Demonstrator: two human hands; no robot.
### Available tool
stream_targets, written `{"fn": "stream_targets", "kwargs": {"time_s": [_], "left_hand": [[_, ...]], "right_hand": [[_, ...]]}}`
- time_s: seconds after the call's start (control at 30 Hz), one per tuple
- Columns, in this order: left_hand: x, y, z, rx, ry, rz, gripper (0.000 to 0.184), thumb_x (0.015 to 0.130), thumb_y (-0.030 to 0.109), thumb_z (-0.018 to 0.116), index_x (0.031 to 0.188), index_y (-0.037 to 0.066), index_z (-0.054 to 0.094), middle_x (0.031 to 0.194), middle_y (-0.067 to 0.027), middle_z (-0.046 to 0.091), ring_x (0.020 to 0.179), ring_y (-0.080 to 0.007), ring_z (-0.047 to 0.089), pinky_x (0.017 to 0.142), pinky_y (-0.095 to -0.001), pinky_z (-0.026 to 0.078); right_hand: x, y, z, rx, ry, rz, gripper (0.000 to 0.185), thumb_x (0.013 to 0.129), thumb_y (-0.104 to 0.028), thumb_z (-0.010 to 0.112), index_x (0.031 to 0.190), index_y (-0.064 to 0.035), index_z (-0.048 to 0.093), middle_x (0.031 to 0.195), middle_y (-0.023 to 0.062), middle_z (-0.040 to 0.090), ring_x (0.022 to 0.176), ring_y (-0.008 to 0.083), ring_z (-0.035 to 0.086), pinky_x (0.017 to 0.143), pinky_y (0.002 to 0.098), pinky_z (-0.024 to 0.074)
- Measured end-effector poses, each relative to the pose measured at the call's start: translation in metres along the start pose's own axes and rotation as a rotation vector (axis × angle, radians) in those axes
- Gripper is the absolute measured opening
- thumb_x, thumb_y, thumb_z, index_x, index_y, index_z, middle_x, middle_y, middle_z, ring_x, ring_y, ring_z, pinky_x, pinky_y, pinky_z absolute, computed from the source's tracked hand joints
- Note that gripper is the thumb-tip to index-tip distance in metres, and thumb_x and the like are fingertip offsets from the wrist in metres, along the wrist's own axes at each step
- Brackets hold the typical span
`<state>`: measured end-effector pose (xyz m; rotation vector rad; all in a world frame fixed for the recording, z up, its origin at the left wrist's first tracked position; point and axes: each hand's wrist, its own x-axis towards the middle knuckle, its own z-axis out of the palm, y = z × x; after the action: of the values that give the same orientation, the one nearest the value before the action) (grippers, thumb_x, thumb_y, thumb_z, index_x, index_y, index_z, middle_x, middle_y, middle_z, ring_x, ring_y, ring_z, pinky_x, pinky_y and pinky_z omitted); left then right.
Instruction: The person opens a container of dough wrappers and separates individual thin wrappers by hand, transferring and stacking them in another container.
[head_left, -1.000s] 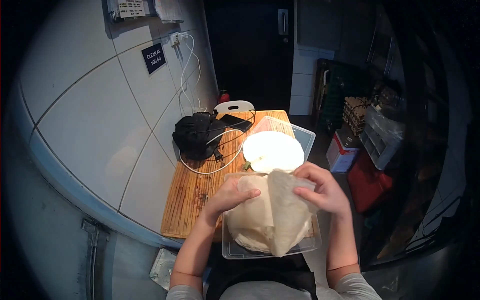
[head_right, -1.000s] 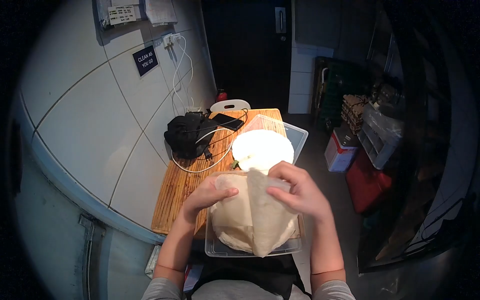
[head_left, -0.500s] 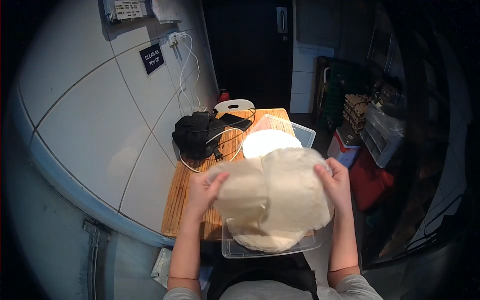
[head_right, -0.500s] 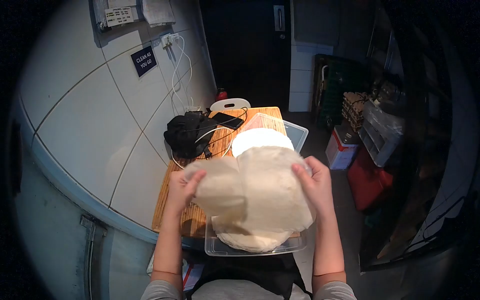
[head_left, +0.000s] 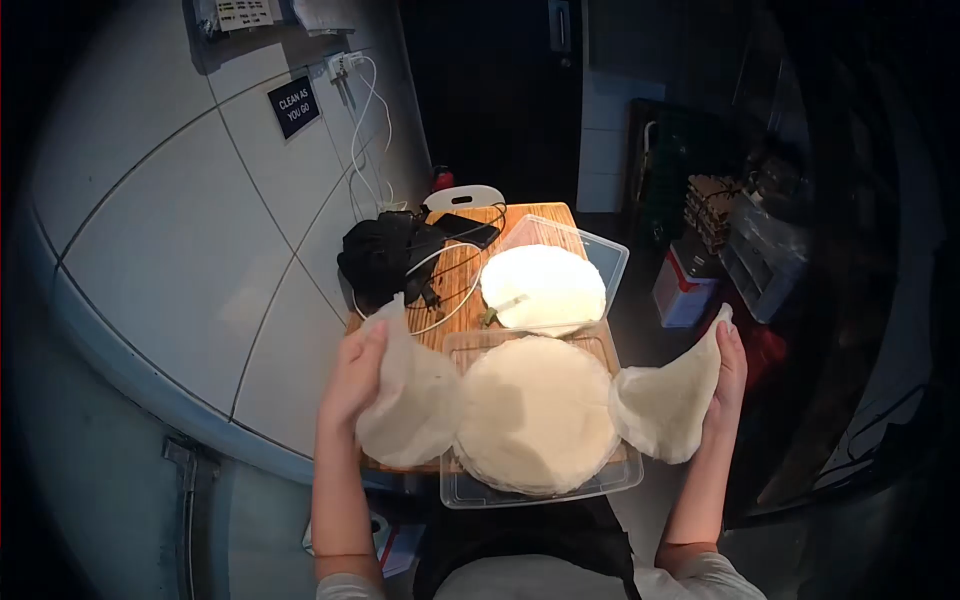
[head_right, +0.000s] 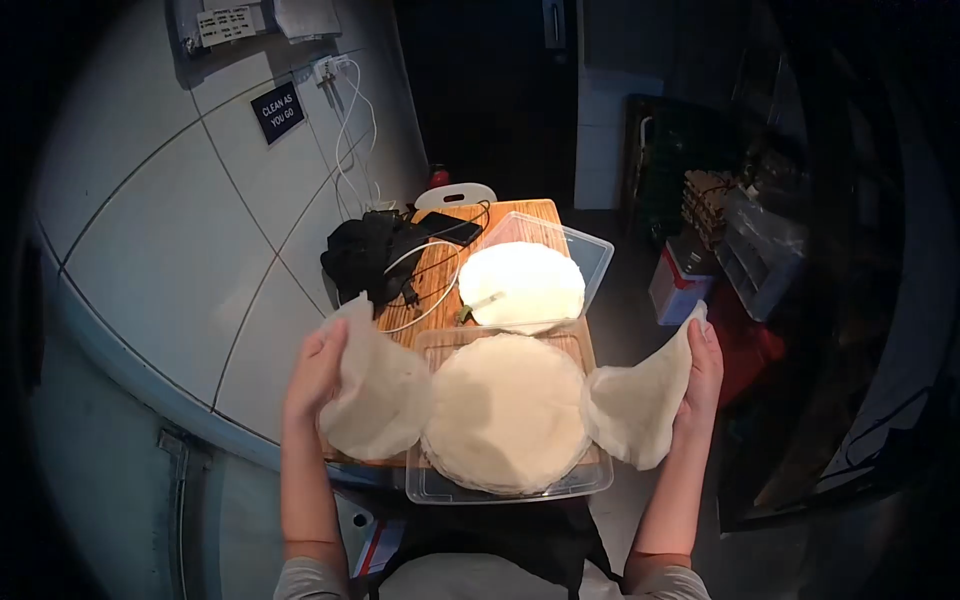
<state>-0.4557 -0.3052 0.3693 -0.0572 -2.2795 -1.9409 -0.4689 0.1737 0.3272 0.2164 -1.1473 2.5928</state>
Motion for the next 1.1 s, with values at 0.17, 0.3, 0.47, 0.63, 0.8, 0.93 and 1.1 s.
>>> {"fn": "stream_targets", "kwargs": {"time_s": [0.17, 0.3, 0.47, 0.63, 0.8, 0.93, 1.1], "left_hand": [[0.004, 0.075, 0.07, -0.349, -0.463, -0.012, 0.039, 0.101, 0.034, 0.046, 0.12, 0.002, 0.058, 0.104, -0.0044, 0.067, 0.089, -0.0083, 0.062, 0.078, -0.0255, 0.051], [0.011, 0.085, 0.099, -0.617, -0.427, -0.178, 0.045, 0.101, 0.037, 0.046, 0.131, 0.003, 0.05, 0.116, -0.006, 0.063, 0.097, -0.0121, 0.063, 0.086, -0.0294, 0.051], [0.03, -0.004, 0.111, -0.422, -0.365, -0.392, 0.048, 0.1, 0.04, 0.046, 0.133, 0.006, 0.049, 0.116, -0.0067, 0.063, 0.098, -0.0163, 0.063, 0.086, -0.031, 0.051], [0.033, -0.103, 0.097, 0.19, -0.479, -0.34, 0.044, 0.092, 0.02, 0.058, 0.133, 0.005, 0.049, 0.114, -0.0101, 0.063, 0.101, -0.017, 0.062, 0.082, -0.03, 0.052], [0.02, -0.089, 0.089, 0.383, -0.38, -0.009, 0.062, 0.081, 0.004, 0.07, 0.137, 0.001, 0.043, 0.112, -0.0107, 0.063, 0.097, -0.0182, 0.061, 0.082, -0.0311, 0.051], [-0.006, -0.059, 0.093, 0.737, -0.15, 0.13, 0.061, 0.084, 0.012, 0.068, 0.138, -0.001, 0.042, 0.122, -0.0139, 0.059, 0.11, -0.0233, 0.056, 0.094, -0.0346, 0.046], [-0.006, -0.046, 0.084, -0.337, -0.288, -0.313, 0.054, 0.101, 0.042, 0.041, 0.137, 0.001, 0.045, 0.132, -0.0118, 0.055, 0.12, -0.0265, 0.053, 0.102, -0.0372, 0.042]], "right_hand": [[-0.02, -0.017, 0.029, 0.065, 0.139, 0.046, 0.019, 0.097, -0.017, 0.054, 0.113, -0.0066, 0.058, 0.101, 0.0069, 0.068, 0.085, 0.0174, 0.068, 0.076, 0.0309, 0.0555], [-0.031, -0.036, 0.026, 0.076, 0.185, 0.006, 0.022, 0.096, -0.017, 0.055, 0.116, -0.007, 0.058, 0.105, 0.0076, 0.067, 0.092, 0.0188, 0.067, 0.081, 0.0325, 0.0549], [-0.045, -0.054, -0.002, 0.018, 0.261, -0.024, 0.024, 0.096, -0.016, 0.055, 0.118, -0.0085, 0.057, 0.103, 0.0048, 0.067, 0.088, 0.0169, 0.066, 0.078, 0.0306, 0.0545], [-0.049, -0.056, 0.002, -0.005, 0.279, -0.011, 0.024, 0.095, -0.016, 0.057, 0.118, -0.009, 0.059, 0.101, 0.002, 0.066, 0.086, 0.0129, 0.064, 0.076, 0.0265, 0.0521], [-0.047, -0.031, 0.054, -0.015, 0.183, 0.079, 0.029, 0.093, -0.018, 0.06, 0.119, -0.0056, 0.058, 0.097, 0.004, 0.066, 0.087, 0.013, 0.064, 0.077, 0.0271, 0.0524], [-0.043, -0.007, 0.12, 0.234, -0.14, 0.162, 0.033, 0.094, -0.016, 0.057, 0.122, -0.0007, 0.053, 0.108, 0.0102, 0.065, 0.096, 0.0187, 0.065, 0.086, 0.0319, 0.0529], [0.0, 0.063, 0.094, -0.065, -0.236, 0.343, 0.031, 0.097, -0.027, 0.055, 0.116, -0.0016, 0.054, 0.101, 0.0061, 0.065, 0.086, 0.0125, 0.064, 0.079, 0.0271, 0.0533]]}}
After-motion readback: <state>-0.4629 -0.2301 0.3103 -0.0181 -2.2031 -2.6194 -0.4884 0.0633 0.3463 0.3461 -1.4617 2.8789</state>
